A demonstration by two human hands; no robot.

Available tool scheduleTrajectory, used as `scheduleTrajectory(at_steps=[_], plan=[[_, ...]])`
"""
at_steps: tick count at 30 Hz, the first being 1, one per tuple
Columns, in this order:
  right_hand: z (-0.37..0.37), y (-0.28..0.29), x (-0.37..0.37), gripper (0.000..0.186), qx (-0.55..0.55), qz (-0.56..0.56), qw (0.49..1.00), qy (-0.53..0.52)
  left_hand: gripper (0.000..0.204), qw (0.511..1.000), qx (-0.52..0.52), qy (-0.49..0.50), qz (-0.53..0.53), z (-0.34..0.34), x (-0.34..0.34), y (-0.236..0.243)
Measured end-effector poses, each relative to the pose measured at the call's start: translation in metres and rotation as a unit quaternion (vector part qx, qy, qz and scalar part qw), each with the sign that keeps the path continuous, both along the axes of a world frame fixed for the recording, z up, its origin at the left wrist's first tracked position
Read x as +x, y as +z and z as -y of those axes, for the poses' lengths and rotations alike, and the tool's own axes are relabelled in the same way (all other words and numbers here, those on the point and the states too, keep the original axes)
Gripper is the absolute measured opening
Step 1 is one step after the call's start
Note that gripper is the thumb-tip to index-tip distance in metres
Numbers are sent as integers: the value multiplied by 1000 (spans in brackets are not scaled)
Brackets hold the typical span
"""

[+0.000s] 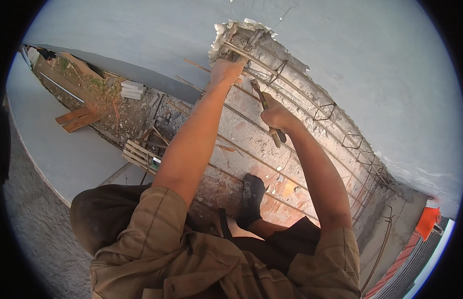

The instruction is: The worker uses wire and pliers to tie and secure steel reinforcement bars for a concrete beam or slab.

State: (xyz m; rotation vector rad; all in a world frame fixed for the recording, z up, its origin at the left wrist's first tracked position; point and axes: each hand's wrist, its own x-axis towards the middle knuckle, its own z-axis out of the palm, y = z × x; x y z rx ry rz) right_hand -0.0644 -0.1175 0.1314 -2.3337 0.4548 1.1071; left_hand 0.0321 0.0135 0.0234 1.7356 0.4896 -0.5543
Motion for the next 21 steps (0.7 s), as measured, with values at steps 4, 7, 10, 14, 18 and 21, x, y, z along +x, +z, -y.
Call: scheduleTrajectory(at_steps=[4,7,10,14,18,21], plan=[[5,-2,-3,71,27,-3,1000,-13,47,987,138,-69,40,8,2,-16],[2,-6,-5,70,48,-11,999,-18,44,990,106,-89,10,-3,9,-29],[23,-13,-9,66,38,1,999,-12,36,965,203,-113,123,15,-3,-12],[25,-19,-15,61,91,23,992,-85,29,947,244,-87,189,20,-21,-12],[16,-8,-6,71,84,27,991,-96,27,958,201,-9,203,22,-33,-14],[3,4,7,68,40,19,999,-13,25,962,113,68,237,24,-40,-27]])
